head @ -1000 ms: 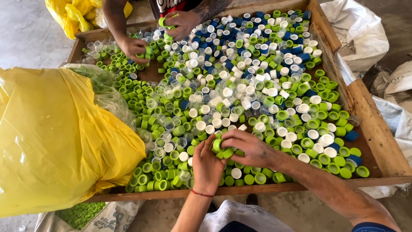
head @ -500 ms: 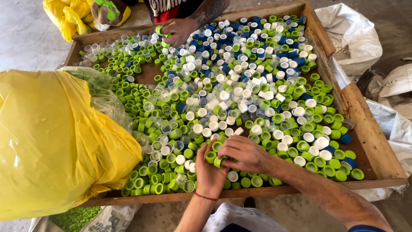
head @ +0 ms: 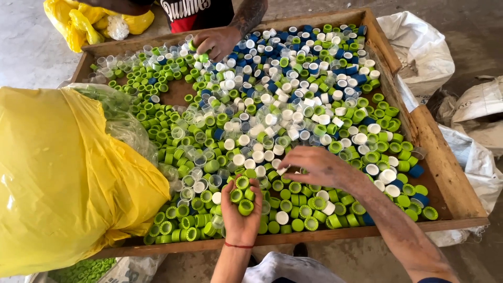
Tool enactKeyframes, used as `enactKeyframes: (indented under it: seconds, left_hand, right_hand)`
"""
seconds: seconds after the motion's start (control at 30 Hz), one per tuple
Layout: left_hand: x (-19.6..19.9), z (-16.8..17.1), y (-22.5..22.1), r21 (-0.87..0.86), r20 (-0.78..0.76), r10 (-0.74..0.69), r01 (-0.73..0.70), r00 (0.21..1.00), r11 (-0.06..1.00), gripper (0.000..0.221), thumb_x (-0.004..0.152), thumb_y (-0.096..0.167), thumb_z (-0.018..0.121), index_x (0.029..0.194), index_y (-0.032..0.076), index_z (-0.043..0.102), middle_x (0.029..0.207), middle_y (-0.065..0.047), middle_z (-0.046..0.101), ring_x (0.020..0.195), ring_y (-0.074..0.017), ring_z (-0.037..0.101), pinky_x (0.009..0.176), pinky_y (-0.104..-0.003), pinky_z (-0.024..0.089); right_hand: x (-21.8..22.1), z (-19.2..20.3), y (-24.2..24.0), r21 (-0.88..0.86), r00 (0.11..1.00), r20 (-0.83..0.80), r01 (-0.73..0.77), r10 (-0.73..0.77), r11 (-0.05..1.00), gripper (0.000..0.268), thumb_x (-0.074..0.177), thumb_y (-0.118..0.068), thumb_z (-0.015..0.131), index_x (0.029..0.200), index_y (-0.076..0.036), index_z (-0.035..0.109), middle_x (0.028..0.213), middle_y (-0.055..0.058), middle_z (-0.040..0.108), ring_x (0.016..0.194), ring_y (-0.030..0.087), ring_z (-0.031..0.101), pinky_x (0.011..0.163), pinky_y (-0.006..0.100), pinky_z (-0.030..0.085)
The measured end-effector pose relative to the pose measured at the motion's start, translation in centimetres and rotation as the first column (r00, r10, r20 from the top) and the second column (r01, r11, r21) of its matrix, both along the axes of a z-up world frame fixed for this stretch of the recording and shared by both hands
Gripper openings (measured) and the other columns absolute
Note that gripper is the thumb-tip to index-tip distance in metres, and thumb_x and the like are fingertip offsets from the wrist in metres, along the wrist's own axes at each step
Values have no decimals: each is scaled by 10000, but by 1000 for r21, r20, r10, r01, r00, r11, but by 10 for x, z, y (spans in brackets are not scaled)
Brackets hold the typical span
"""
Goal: The person sorts plastic bottle caps by color from a mixed pile on a wooden tray. They pick green caps and place them into a large sack, while blue caps are placed into another sack. The task is performed by hand without tools.
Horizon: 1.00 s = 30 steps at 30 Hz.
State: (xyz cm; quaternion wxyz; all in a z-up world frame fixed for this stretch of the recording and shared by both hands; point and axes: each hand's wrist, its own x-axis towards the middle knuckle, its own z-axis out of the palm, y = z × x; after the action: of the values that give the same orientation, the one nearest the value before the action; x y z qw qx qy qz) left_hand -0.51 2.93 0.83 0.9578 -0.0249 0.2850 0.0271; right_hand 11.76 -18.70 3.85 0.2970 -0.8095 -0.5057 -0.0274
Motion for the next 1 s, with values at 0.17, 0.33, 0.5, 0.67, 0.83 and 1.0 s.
enactKeyframes:
  seconds: [0.17,0.33,0.5,0.67,0.83,1.0]
  left_hand:
    - [-5,-5,6,14,-3,-8,8,1000,1000,172,925,184,666,1077,110,634,1022,-60,597,917,-220,624,697,-263,587]
    - [-15,-3,5,35,-18,5,-4,1000,999,180,936,194,657,1089,105,627,1027,-67,602,891,-209,623,682,-259,581]
    - [-21,-4,3,29,-52,-2,3,999,1000,165,942,198,651,1072,103,617,1005,-65,612,871,-212,622,655,-260,572]
    - [-25,-1,1,38,-48,-22,24,999,999,151,946,199,646,1061,104,620,993,-81,601,872,-214,619,653,-254,574]
    - [-27,5,-1,52,-53,-28,31,998,998,166,945,200,650,1073,99,618,1005,-97,600,872,-216,617,653,-253,573]
    - [-29,-3,1,38,-38,-29,30,999,999,172,942,197,655,1076,93,627,1019,-75,603,880,-222,614,654,-252,571]
  right_hand:
    - [-2,-20,7,-356,972,-87,-234,217,905,314,917,-161,710,1220,-85,676,1187,100,669,1092,258,639,891,420,533]
    - [-9,-23,5,-479,969,-182,-236,167,845,496,863,-77,724,1339,-150,608,1358,90,562,1200,270,558,939,447,495]
    - [-8,-54,12,-530,988,-24,-144,155,835,503,860,10,676,1329,-162,607,1346,97,554,1133,260,554,855,397,537]
    - [-7,-67,10,-595,988,87,-49,125,802,490,884,-194,715,1347,-171,554,1369,95,525,1129,241,538,879,395,525]
    - [-6,-55,6,-638,998,-32,-59,50,768,452,902,-242,754,1289,-158,534,1260,56,484,998,192,540,802,345,549]
    - [1,-45,2,-541,981,-191,-134,35,830,380,898,-217,750,1214,-138,555,1215,69,494,928,244,584,710,395,509]
